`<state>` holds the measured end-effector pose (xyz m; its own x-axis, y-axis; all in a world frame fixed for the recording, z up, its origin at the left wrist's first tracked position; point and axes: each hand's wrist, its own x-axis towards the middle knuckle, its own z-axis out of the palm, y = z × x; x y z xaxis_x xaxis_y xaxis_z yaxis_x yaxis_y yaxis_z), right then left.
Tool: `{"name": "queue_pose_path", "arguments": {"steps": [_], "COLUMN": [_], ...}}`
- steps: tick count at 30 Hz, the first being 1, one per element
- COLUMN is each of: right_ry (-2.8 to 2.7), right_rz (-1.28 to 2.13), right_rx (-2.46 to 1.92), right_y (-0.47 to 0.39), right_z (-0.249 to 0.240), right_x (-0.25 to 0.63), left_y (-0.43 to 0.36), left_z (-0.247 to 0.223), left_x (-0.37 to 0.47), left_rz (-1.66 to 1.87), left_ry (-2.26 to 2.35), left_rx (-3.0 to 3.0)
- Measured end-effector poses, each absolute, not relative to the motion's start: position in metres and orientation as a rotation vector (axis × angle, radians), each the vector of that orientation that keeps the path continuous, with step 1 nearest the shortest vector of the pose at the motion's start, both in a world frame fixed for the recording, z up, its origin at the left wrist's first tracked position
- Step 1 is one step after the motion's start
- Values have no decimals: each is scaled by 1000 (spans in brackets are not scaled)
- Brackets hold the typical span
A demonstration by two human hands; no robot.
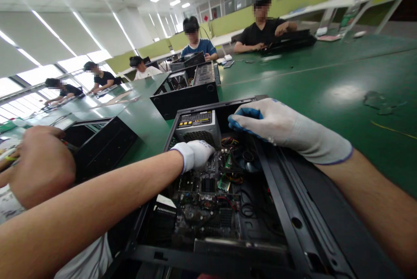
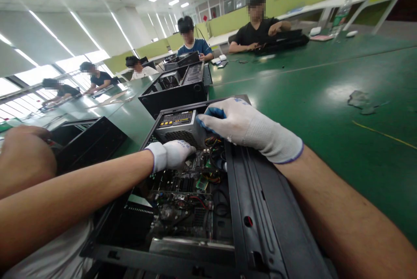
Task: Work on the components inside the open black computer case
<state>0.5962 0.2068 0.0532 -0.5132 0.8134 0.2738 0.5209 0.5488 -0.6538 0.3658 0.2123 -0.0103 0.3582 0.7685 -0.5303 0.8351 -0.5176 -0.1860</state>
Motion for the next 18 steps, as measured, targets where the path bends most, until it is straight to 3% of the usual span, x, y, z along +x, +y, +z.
{"name": "queue_pose_path", "arguments": {"steps": [18], "right_ry": [-2229], "right_rz": [702], "right_rx": [-1071], "right_y": [206], "right_z": [55], "right_x": [596], "left_y": [212], "left_z": [-8], "left_x": [368], "left_rz": [-887], "left_ry": [1447], "left_rx": [2492]}}
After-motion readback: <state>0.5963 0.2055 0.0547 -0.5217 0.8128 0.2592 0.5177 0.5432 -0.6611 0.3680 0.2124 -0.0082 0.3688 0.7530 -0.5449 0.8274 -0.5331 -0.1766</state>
